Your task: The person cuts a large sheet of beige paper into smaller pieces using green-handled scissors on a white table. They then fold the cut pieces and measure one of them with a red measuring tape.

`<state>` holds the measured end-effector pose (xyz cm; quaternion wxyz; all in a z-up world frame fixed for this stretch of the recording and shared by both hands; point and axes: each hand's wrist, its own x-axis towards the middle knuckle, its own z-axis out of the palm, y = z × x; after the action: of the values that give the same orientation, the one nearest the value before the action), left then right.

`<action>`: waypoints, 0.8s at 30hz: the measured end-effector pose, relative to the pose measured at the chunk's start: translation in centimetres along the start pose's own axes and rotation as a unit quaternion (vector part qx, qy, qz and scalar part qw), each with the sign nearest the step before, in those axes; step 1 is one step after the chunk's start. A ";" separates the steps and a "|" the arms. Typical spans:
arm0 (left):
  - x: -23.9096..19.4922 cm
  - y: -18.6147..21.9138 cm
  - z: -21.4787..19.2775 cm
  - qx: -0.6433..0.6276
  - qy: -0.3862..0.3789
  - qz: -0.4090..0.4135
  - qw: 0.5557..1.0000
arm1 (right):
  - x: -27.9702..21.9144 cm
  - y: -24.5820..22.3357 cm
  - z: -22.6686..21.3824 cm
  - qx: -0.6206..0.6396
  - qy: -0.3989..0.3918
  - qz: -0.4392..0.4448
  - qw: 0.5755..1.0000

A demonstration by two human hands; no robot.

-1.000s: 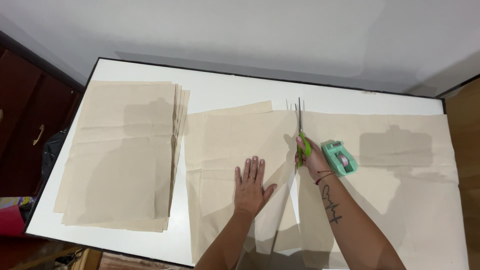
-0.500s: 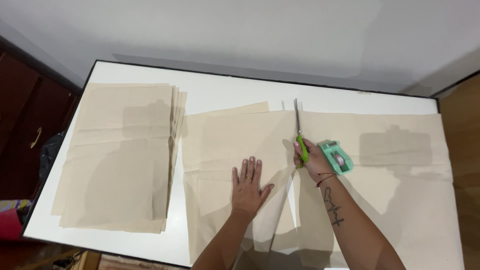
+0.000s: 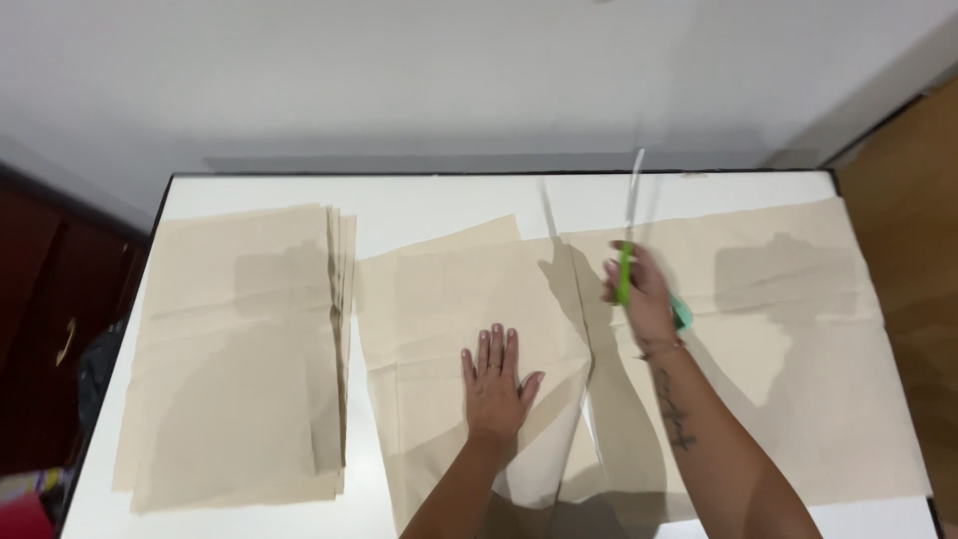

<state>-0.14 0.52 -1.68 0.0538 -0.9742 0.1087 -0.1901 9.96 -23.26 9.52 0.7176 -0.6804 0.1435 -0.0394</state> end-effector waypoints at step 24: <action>-7.6 -3.4 -8.0 -0.410 -0.190 0.203 0.869 | -4.1 4.1 -9.4 -0.422 0.127 0.020 0.897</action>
<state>-9.44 5.05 3.48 -0.2936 -0.8824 0.3599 0.0752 3.03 -30.99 5.78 0.3393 -0.9056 0.2502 -0.0469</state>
